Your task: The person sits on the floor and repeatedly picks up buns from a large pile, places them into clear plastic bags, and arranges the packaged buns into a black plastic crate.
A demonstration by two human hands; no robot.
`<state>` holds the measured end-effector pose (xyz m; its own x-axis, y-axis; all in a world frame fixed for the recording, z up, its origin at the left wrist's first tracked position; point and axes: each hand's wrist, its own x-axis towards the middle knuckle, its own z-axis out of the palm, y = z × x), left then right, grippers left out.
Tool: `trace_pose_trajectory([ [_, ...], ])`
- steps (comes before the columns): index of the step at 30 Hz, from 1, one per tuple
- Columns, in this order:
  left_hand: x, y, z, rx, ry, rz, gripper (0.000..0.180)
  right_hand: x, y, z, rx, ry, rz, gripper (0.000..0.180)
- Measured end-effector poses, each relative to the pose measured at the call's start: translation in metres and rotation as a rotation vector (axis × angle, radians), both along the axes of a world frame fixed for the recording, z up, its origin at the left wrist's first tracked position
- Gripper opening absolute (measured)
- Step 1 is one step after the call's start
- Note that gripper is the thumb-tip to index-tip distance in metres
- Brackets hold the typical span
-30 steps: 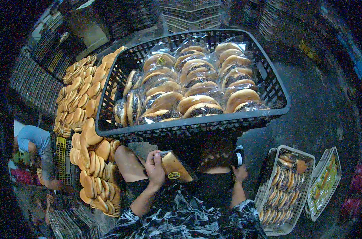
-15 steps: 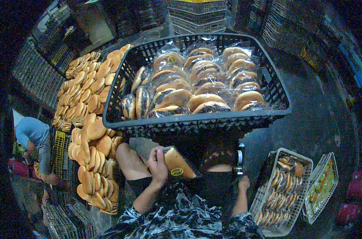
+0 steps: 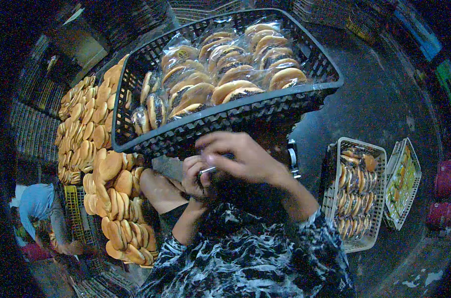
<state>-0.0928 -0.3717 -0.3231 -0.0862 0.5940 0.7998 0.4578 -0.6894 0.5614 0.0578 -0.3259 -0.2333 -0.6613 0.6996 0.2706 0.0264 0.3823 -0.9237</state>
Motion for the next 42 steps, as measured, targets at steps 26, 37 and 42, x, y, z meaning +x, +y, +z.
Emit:
trace_pose_trajectory([
  [26, -0.165, 0.207, 0.133, -0.524, 0.510, 0.650, 0.047, -0.048, 0.088, 0.013, 0.434, -0.440, -0.619, 0.039],
  [37, -0.089, 0.143, 0.097, -0.509, 0.679, -0.145, 0.018, -0.032, 0.080, 0.007, 0.261, 0.073, -0.572, 0.043],
  [42, -0.088, 0.069, 0.121, 0.009, 0.227, -0.320, 0.010, 0.008, 0.026, -0.031, -0.852, 0.612, 0.245, 0.088],
])
